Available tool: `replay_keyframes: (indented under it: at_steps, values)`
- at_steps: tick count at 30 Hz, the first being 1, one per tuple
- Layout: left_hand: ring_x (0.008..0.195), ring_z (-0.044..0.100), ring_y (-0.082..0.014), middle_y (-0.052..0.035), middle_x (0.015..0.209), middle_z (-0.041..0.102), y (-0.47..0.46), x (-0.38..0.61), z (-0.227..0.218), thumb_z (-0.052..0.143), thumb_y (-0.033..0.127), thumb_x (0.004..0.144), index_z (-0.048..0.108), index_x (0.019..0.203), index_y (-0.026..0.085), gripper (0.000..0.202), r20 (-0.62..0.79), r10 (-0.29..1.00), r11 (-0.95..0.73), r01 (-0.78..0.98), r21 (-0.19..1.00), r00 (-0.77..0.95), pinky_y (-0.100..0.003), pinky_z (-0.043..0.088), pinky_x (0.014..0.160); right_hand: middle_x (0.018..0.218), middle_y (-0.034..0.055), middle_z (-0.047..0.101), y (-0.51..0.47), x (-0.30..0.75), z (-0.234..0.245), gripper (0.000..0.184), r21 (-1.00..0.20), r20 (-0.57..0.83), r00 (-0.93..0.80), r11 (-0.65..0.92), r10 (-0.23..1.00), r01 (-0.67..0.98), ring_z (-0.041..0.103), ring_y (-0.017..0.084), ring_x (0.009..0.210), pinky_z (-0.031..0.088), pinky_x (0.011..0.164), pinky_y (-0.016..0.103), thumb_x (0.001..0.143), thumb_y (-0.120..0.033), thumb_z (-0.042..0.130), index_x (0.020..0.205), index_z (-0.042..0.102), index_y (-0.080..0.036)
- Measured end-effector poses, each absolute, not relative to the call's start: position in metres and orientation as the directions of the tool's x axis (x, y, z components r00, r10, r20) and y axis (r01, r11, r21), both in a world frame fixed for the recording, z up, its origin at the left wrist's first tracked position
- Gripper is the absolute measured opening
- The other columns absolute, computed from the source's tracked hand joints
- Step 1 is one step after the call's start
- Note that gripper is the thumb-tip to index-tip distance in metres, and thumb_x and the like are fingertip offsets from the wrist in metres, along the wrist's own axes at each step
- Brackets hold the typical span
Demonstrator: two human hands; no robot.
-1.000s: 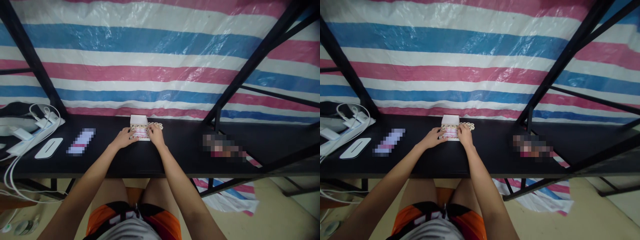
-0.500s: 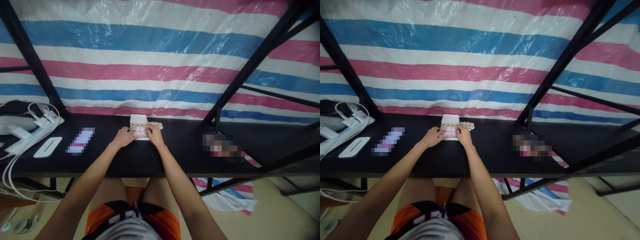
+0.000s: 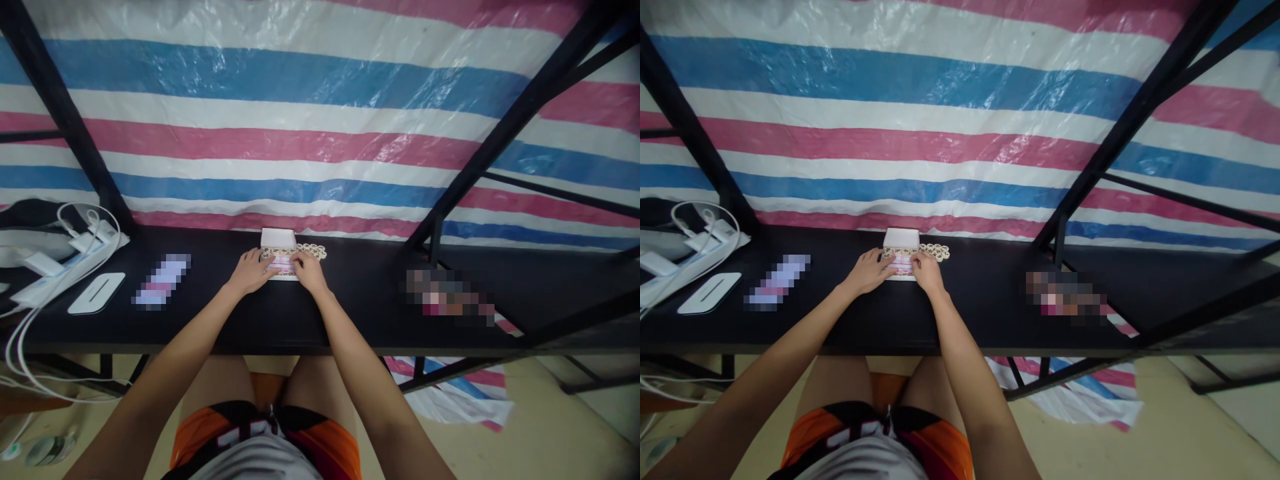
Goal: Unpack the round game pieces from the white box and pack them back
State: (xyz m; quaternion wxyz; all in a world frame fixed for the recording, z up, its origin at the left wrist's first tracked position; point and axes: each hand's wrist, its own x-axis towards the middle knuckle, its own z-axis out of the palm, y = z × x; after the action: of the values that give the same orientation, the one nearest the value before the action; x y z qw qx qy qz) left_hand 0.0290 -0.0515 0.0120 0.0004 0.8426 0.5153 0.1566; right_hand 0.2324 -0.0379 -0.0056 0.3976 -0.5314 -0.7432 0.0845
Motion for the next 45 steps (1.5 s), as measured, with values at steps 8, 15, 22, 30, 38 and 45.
replay_keyframes:
  at_steps: [8,15,22,30,38,45]
  values:
    - [0.133,0.033,-0.03,-0.0096,0.139,0.045,-0.051,0.03,0.006,0.028,0.06,0.092,0.055,0.13,0.025,0.058,0.255,0.863,-0.482,0.861,0.161,0.435,-0.044,0.028,0.107,0.089,0.0071,0.063,-0.037,0.233,-0.007,0.023,-0.565,0.524,-0.121,0.451,0.843,0.691,0.056,0.02,0.087,0.044,0.089,0.035,0.077,-0.011,0.045,0.082,0.066,-0.017]
    - [0.134,0.032,-0.0325,-0.0111,0.139,0.045,-0.048,0.027,0.006,0.027,0.059,0.092,0.058,0.128,0.024,0.059,0.227,0.876,-0.47,0.86,0.2,0.426,-0.047,0.027,0.107,0.091,0.0074,0.063,-0.036,0.233,-0.008,0.023,-0.57,0.517,-0.123,0.448,0.847,0.689,0.056,0.02,0.09,0.043,0.09,0.035,0.077,-0.012,0.044,0.083,0.066,-0.017]
    - [0.13,0.036,-0.0319,-0.0118,0.137,0.047,-0.051,0.028,0.01,0.027,0.058,0.092,0.061,0.123,0.022,0.058,0.239,0.858,-0.507,0.828,0.242,0.455,-0.047,0.031,0.105,0.092,0.0071,0.063,-0.035,0.233,-0.01,0.024,-0.571,0.519,-0.123,0.45,0.846,0.686,0.056,0.02,0.091,0.043,0.09,0.035,0.077,-0.012,0.044,0.084,0.066,-0.017]
    - [0.13,0.038,-0.0328,-0.0126,0.144,0.04,-0.054,0.03,0.013,0.031,0.059,0.091,0.063,0.119,0.019,0.059,0.249,0.838,-0.542,0.794,0.277,0.485,-0.047,0.028,0.107,0.094,0.0076,0.065,-0.039,0.231,-0.005,0.026,-0.583,0.532,-0.13,0.474,0.836,0.66,0.057,0.021,0.092,0.044,0.089,0.035,0.08,-0.011,0.042,0.087,0.066,-0.017]
    - [0.135,0.031,-0.0322,-0.0143,0.151,0.027,-0.063,0.035,0.023,0.034,0.064,0.088,0.05,0.134,0.016,0.068,0.265,0.803,-0.596,0.736,0.32,0.534,-0.046,0.026,0.11,0.099,0.0054,0.068,-0.049,0.227,0.007,0.031,-0.658,0.51,-0.144,0.493,0.848,0.57,0.06,0.019,0.093,0.043,0.089,0.033,0.093,-0.031,0.035,0.106,0.062,-0.021]
    - [0.137,0.028,-0.0311,-0.0103,0.154,0.023,-0.068,0.036,0.026,0.042,0.061,0.087,0.04,0.142,0.024,0.065,0.291,0.745,-0.667,0.674,0.316,0.601,-0.047,0.026,0.11,0.078,0.0008,0.068,-0.048,0.225,0.003,0.023,-0.769,0.435,-0.157,0.456,0.887,0.447,0.062,0.017,0.075,0.047,0.075,0.029,0.085,-0.032,0.049,0.097,0.066,-0.02]
